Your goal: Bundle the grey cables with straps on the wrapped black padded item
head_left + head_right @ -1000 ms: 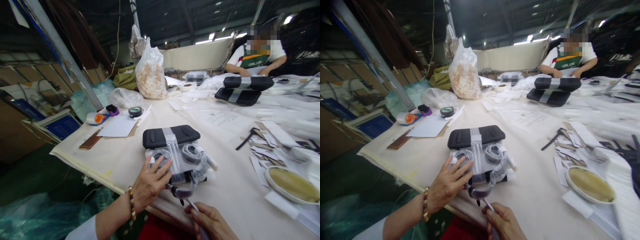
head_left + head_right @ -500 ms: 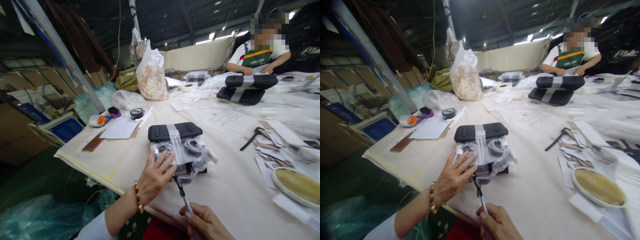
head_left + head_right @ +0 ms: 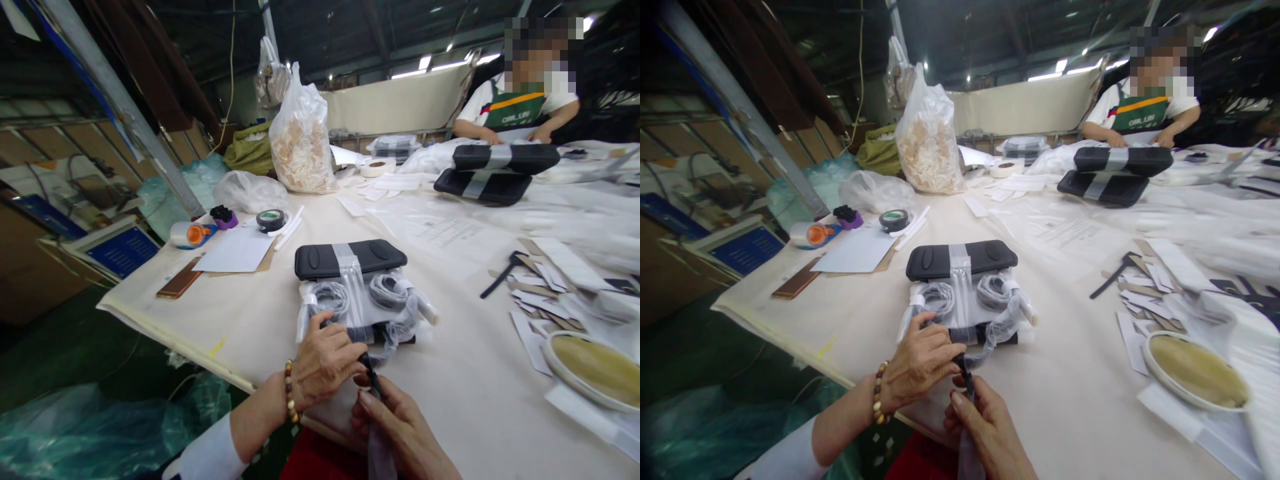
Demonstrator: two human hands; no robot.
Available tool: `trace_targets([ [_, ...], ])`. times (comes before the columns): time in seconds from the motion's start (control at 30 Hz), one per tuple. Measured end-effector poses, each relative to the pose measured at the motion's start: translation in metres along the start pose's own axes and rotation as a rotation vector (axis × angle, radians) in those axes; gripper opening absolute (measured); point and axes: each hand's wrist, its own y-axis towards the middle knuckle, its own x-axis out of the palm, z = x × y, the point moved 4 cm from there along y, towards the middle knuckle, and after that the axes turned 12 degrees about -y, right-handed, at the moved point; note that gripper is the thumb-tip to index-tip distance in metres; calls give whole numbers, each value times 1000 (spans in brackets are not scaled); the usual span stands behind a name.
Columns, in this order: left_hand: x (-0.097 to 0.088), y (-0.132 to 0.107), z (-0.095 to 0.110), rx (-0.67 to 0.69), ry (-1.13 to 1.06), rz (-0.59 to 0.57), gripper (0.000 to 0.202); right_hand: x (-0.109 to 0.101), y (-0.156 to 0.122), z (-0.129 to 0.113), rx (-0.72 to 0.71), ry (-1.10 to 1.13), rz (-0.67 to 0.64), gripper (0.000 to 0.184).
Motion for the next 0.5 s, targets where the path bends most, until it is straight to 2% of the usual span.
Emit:
trace_targets([
  [0.23, 9, 2, 0, -24, 38, -24, 29, -4, -2, -4, 57, -130, 149, 56],
  [0.4, 9, -1, 6, -59, 30, -45, 28, -4, -2, -1, 57, -119, 165, 58],
  [0.5, 6, -4, 16, -89, 1, -12, 28, 1, -3, -1, 58, -141, 165, 60],
])
